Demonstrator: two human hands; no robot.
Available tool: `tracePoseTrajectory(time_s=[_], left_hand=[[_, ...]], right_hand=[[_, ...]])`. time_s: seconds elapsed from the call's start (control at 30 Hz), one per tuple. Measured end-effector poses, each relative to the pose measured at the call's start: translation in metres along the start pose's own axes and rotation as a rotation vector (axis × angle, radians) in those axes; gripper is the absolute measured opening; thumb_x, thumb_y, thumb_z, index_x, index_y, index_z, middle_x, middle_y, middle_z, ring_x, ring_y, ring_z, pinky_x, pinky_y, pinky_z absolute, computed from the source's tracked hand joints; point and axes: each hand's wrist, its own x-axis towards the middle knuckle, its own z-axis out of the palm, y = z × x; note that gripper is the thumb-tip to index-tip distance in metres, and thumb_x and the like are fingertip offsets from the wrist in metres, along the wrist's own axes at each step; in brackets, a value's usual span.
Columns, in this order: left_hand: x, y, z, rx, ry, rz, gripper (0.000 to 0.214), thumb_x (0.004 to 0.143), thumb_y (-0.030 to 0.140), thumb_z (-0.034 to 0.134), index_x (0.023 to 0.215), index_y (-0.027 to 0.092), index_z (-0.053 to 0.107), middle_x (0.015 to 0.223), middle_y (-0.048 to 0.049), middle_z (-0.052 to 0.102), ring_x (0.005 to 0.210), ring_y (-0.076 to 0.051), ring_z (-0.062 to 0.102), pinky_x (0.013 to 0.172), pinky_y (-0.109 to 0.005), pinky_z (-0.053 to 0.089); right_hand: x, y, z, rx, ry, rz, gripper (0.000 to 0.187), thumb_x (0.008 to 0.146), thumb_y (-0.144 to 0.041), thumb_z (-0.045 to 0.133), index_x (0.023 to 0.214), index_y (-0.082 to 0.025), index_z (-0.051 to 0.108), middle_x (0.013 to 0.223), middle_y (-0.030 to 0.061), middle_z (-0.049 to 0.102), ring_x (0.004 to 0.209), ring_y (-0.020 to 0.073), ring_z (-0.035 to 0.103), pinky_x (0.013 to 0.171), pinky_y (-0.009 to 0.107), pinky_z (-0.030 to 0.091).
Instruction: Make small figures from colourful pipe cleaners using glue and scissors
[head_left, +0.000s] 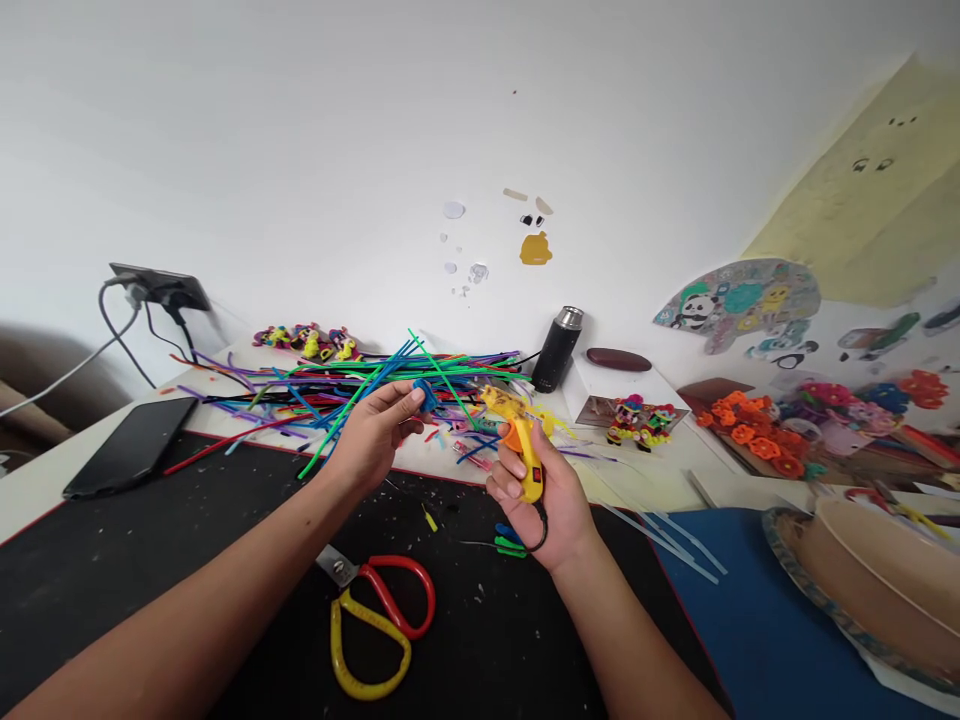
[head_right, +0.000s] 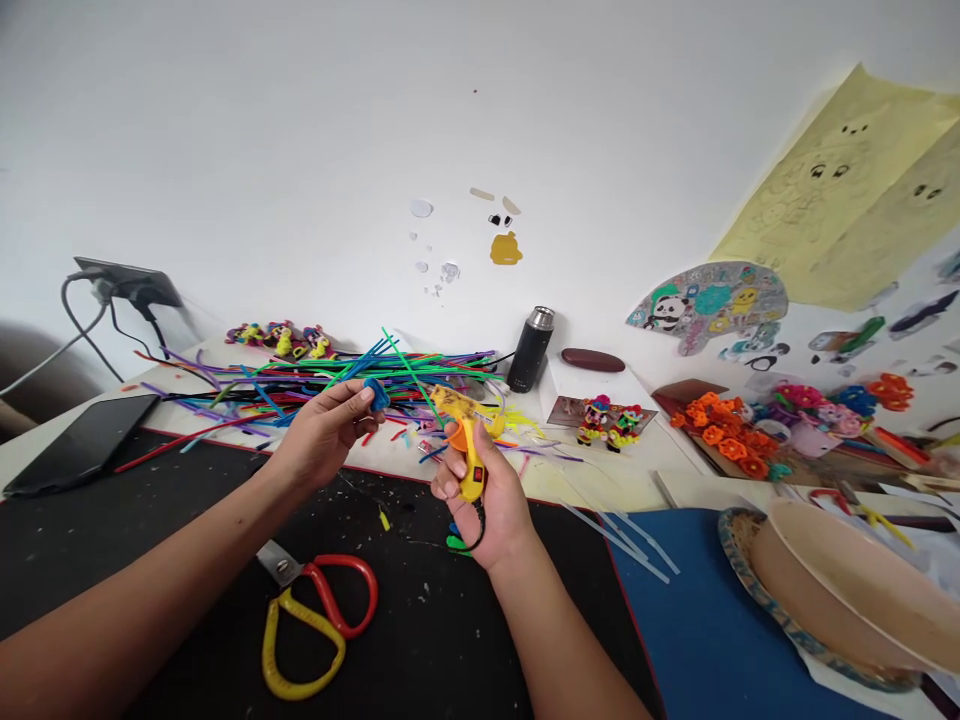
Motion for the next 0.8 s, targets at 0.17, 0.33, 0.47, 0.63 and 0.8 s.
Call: tracePoseTrajectory(time_s=[0.17,0.33,0.47,0.63,0.8], left_hand=[[-0.002,-0.009,0.001,0.121,-0.113,-0.084,0.043,0.065,0.047,0.098,0.083,0.017,0.072,0.077,0.0006,0.066,0.067,-0.013,0.065,0.060,-0.024,0.049],[-0.016,-0.030,0.012,0.299,-0.248,-0.150,0.048,0.066,0.051,0.095,0.089,0.019,0.067,0.076,0.0015,0.065,0.064,-0.015,0.066,0.057,-0.026,0.053],[-0.038,-0.045,0.025,0.450,-0.433,-0.196,0.047,0.078,0.056,0.083,0.101,0.021,0.061,0.082,0.0011,0.066,0.059,-0.015,0.067,0.047,-0.025,0.051],[-0.060,-0.052,0.032,0.692,-0.575,-0.178,0.029,0.095,0.049,0.064,0.107,0.023,0.059,0.080,0.0021,0.063,0.050,-0.014,0.061,0.045,-0.025,0.047],[-0.057,-0.048,0.030,0.950,-0.567,0.135,0.016,0.096,0.038,0.062,0.104,0.024,0.064,0.094,-0.0025,0.072,0.072,-0.018,0.066,0.066,-0.030,0.052]], right_hand=[[0.000,0.002,0.002,-0.078,0.076,-0.028,0.036,0.085,-0.047,0.087,0.087,-0.017,0.067,0.057,-0.0094,0.045,0.045,0.0067,0.043,0.050,0.021,0.042],[0.000,0.005,0.005,-0.169,0.153,-0.117,0.044,0.085,-0.059,0.084,0.084,-0.019,0.066,0.055,-0.0087,0.046,0.044,0.0076,0.043,0.049,0.022,0.042],[-0.002,0.003,0.009,-0.181,0.182,-0.195,0.048,0.082,-0.062,0.085,0.080,-0.019,0.063,0.054,-0.0086,0.047,0.043,0.0075,0.042,0.048,0.022,0.044],[-0.005,-0.008,0.013,-0.167,0.202,-0.288,0.049,0.084,-0.063,0.084,0.078,-0.020,0.060,0.054,-0.0091,0.047,0.042,0.0064,0.042,0.046,0.021,0.043],[-0.008,-0.014,0.015,-0.165,0.197,-0.300,0.048,0.089,-0.065,0.078,0.080,-0.020,0.061,0.054,-0.0096,0.044,0.039,0.0054,0.039,0.041,0.019,0.037]])
